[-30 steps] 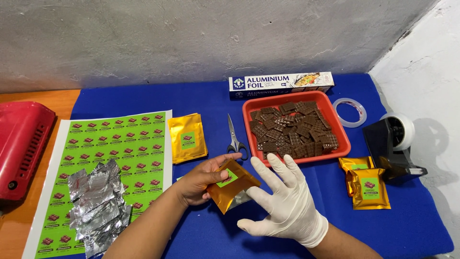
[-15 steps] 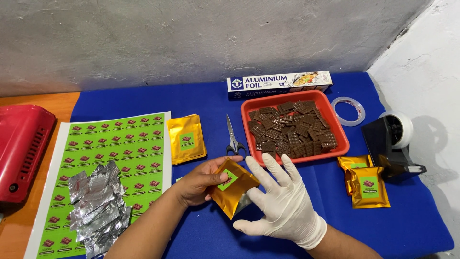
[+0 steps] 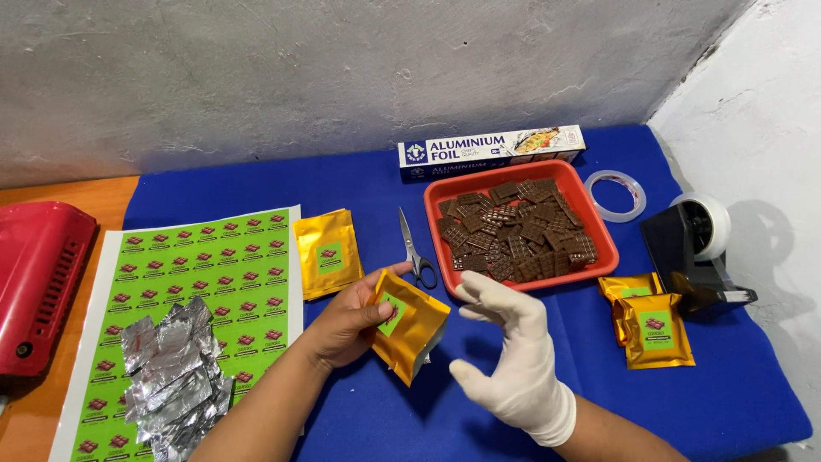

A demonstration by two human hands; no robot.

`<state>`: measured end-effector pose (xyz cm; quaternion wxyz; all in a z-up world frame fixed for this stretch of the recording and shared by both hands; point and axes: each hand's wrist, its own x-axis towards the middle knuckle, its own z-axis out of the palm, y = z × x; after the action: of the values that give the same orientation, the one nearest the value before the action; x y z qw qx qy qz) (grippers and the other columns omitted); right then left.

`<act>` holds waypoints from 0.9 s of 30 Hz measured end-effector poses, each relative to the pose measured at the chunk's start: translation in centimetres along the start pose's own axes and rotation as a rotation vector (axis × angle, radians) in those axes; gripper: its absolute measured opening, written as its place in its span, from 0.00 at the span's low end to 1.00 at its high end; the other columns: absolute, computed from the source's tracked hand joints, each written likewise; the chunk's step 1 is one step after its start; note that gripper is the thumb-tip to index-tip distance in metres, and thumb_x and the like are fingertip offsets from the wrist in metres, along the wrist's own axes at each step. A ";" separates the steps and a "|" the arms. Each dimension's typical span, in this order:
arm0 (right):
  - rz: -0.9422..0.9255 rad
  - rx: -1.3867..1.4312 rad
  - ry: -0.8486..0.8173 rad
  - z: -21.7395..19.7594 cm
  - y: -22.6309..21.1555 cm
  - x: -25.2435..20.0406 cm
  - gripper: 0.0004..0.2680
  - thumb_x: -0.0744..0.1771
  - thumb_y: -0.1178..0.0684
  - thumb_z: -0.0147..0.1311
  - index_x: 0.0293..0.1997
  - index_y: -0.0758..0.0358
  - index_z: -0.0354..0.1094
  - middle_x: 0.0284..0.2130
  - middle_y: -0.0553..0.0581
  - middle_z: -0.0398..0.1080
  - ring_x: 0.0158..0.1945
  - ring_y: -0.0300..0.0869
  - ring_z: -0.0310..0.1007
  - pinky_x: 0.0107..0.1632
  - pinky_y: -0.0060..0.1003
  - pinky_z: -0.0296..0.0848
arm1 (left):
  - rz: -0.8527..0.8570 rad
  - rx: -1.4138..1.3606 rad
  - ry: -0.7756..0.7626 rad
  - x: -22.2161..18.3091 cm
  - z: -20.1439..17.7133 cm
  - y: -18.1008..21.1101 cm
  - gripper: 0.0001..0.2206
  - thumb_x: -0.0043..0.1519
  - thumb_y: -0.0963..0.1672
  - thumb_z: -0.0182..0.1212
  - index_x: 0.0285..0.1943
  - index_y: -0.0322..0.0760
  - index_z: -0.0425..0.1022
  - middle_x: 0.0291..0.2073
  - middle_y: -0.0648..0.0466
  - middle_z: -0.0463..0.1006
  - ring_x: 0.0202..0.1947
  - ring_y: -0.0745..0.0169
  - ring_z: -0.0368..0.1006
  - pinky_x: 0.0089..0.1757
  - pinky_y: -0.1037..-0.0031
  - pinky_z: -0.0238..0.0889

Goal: The person places small foil-wrapped chocolate pieces into a gold pouch one at a time. The person folds the pouch open, inserts each piece, and sets the pouch down between insertions.

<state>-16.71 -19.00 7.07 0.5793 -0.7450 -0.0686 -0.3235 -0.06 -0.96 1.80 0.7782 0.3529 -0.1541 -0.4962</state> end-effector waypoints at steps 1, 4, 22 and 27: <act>-0.002 -0.001 0.004 0.1 -0.2 0.6 0.26 0.60 0.54 0.67 0.60 0.63 0.52 0.64 0.73 0.63 0.64 0.57 0.75 0.59 0.43 0.81 | -0.002 0.003 -0.002 0.2 0.0 -0.1 0.39 0.54 0.43 0.74 0.75 0.34 0.58 0.50 0.47 0.80 0.47 0.58 0.79 0.51 0.71 0.71; 0.598 0.151 0.011 0.4 -0.7 2.4 0.36 0.59 0.57 0.60 0.75 0.53 0.41 0.59 0.67 0.71 0.51 0.45 0.77 0.51 0.35 0.78 | 0.066 0.059 0.211 0.6 0.6 -0.1 0.38 0.52 0.43 0.72 0.75 0.36 0.62 0.52 0.49 0.78 0.49 0.58 0.76 0.51 0.72 0.68; 0.923 0.157 0.072 1.8 1.5 4.3 0.38 0.60 0.66 0.61 0.80 0.54 0.42 0.36 0.64 0.80 0.37 0.42 0.78 0.46 0.34 0.77 | 0.099 0.429 0.568 -0.3 4.5 -0.8 0.28 0.51 0.45 0.73 0.63 0.42 0.73 0.47 0.52 0.83 0.45 0.64 0.79 0.47 0.74 0.74; 0.882 0.226 0.068 1.7 1.9 3.9 0.37 0.61 0.68 0.59 0.79 0.56 0.43 0.38 0.68 0.80 0.38 0.46 0.79 0.47 0.39 0.78 | 0.141 0.318 0.506 0.0 3.6 -1.4 0.28 0.51 0.38 0.74 0.62 0.37 0.71 0.47 0.48 0.85 0.45 0.61 0.81 0.47 0.73 0.77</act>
<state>-12.03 -19.10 7.52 0.7412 -0.6242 0.2394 -0.0605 -3.09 -2.77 3.37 0.7593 0.5711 -0.0550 -0.3069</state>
